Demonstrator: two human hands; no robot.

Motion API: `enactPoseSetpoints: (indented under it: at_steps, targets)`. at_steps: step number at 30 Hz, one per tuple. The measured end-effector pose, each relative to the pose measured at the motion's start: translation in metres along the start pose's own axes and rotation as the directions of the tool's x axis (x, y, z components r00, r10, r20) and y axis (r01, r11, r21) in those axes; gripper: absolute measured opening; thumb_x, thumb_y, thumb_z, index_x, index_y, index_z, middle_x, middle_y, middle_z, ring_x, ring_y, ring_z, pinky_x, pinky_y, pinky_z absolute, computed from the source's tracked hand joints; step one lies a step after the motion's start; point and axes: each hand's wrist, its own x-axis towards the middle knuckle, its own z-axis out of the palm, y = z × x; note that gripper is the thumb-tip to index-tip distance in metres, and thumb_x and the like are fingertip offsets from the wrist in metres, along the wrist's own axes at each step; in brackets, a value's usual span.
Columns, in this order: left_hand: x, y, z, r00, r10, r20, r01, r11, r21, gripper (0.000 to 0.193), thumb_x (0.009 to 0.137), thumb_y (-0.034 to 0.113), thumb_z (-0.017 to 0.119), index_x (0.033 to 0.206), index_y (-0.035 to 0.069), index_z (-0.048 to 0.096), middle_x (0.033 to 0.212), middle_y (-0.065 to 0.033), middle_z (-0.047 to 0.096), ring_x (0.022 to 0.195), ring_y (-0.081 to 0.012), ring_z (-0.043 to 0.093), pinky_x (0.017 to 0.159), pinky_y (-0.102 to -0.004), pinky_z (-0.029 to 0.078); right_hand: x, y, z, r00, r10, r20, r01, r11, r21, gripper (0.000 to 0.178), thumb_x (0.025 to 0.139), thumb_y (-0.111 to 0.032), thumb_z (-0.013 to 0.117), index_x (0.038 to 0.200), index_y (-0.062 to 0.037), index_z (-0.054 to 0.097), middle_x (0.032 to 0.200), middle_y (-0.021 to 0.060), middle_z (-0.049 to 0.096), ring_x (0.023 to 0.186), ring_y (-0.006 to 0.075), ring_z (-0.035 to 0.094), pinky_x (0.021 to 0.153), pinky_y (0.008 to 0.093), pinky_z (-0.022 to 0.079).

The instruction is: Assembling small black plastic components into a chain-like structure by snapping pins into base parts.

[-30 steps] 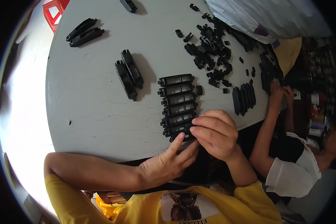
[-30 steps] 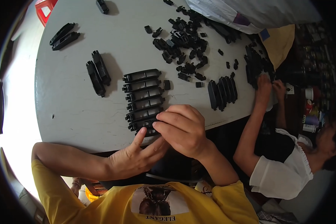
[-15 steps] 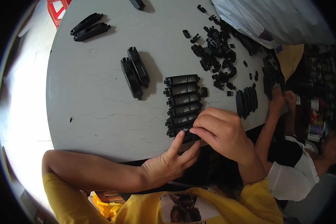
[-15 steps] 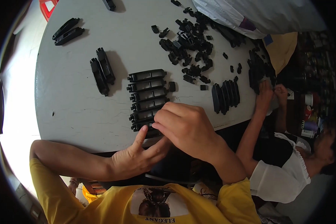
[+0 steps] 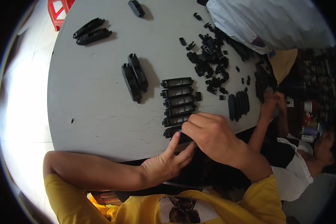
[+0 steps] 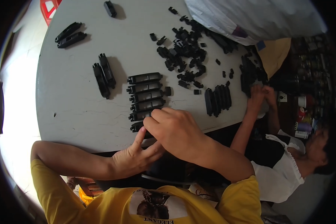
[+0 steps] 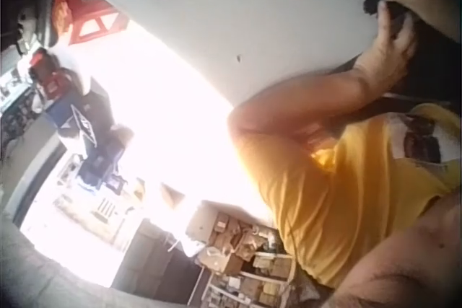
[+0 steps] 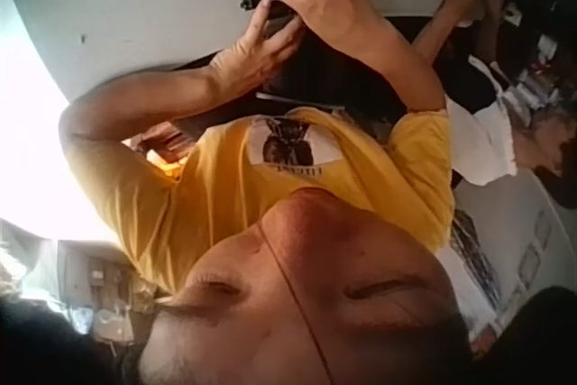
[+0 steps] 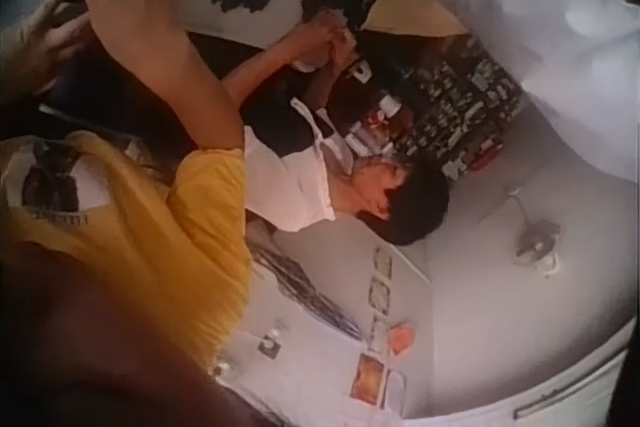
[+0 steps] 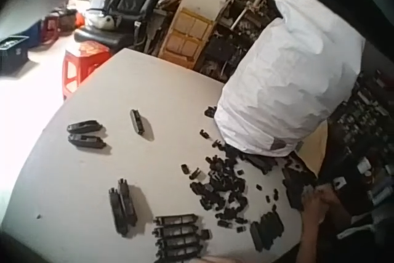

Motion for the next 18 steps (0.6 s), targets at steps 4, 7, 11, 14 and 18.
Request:
enactPoseSetpoints:
  at_steps: [4, 7, 11, 14, 18]
  targets:
    - [0.000, 0.000, 0.005, 1.000, -0.014, -0.022, 0.013, 1.000, -0.006, 0.037, 0.086, 0.034, 0.050, 0.111, 0.015, 0.069, 0.138, -0.0073, 0.047, 0.134, -0.0366, 0.033, 0.099, -0.0706, 0.036, -0.009, 0.022, 0.004, 0.985, -0.096, -0.141, 0.113, 0.987, 0.113, 0.008, 0.078, -0.003, 0.069, 0.079, -0.0023, 0.061, 0.076, 0.0080, 0.059, 0.061, 0.0211, 0.057, 0.055, 0.0306, 0.046]
    - [-0.003, -0.006, -0.005, 0.997, 0.064, 0.039, -0.063, 0.998, -0.024, 0.037, 0.087, 0.035, 0.050, 0.111, 0.016, 0.069, 0.139, -0.0076, 0.046, 0.136, -0.0359, 0.032, 0.099, -0.0701, 0.036, -0.026, 0.038, -0.015, 0.879, 0.326, -0.348, -0.197, 0.913, 0.357, 0.006, 0.081, -0.002, 0.066, 0.087, -0.0002, 0.065, 0.078, 0.0069, 0.061, 0.064, 0.0113, 0.057, 0.056, 0.0215, 0.044]
    - [-0.002, -0.013, -0.009, 0.997, 0.073, 0.033, -0.070, 0.995, -0.069, 0.036, 0.087, 0.034, 0.049, 0.112, 0.017, 0.069, 0.140, -0.0082, 0.045, 0.138, -0.0347, 0.030, 0.102, -0.0692, 0.033, -0.034, 0.066, -0.008, 0.683, 0.577, -0.449, -0.404, 0.810, 0.426, 0.009, 0.082, 0.002, 0.065, 0.091, 0.0008, 0.066, 0.081, 0.0067, 0.061, 0.064, 0.0078, 0.056, 0.057, 0.0171, 0.043]
    - [-0.001, -0.013, -0.008, 0.992, 0.097, 0.084, -0.092, 0.994, -0.062, 0.036, 0.086, 0.036, 0.051, 0.112, 0.020, 0.069, 0.144, -0.0059, 0.042, 0.139, -0.0351, 0.025, 0.103, -0.0706, 0.030, -0.024, 0.060, 0.004, 0.793, 0.389, -0.469, -0.322, 0.921, 0.219, 0.017, 0.080, 0.006, 0.065, 0.095, 0.0002, 0.066, 0.089, 0.0054, 0.061, 0.064, 0.0072, 0.056, 0.056, 0.0188, 0.043]
    - [-0.003, -0.017, -0.010, 0.988, 0.119, 0.097, -0.111, 0.991, -0.076, 0.039, 0.088, 0.033, 0.047, 0.118, 0.016, 0.066, 0.143, -0.0095, 0.042, 0.140, -0.0343, 0.026, 0.107, -0.0677, 0.026, -0.012, 0.062, 0.017, 0.852, 0.210, -0.479, -0.280, 0.957, -0.078, 0.016, 0.075, 0.009, 0.067, 0.087, 0.0010, 0.060, 0.092, 0.0075, 0.058, 0.066, 0.0150, 0.059, 0.057, 0.0261, 0.046]
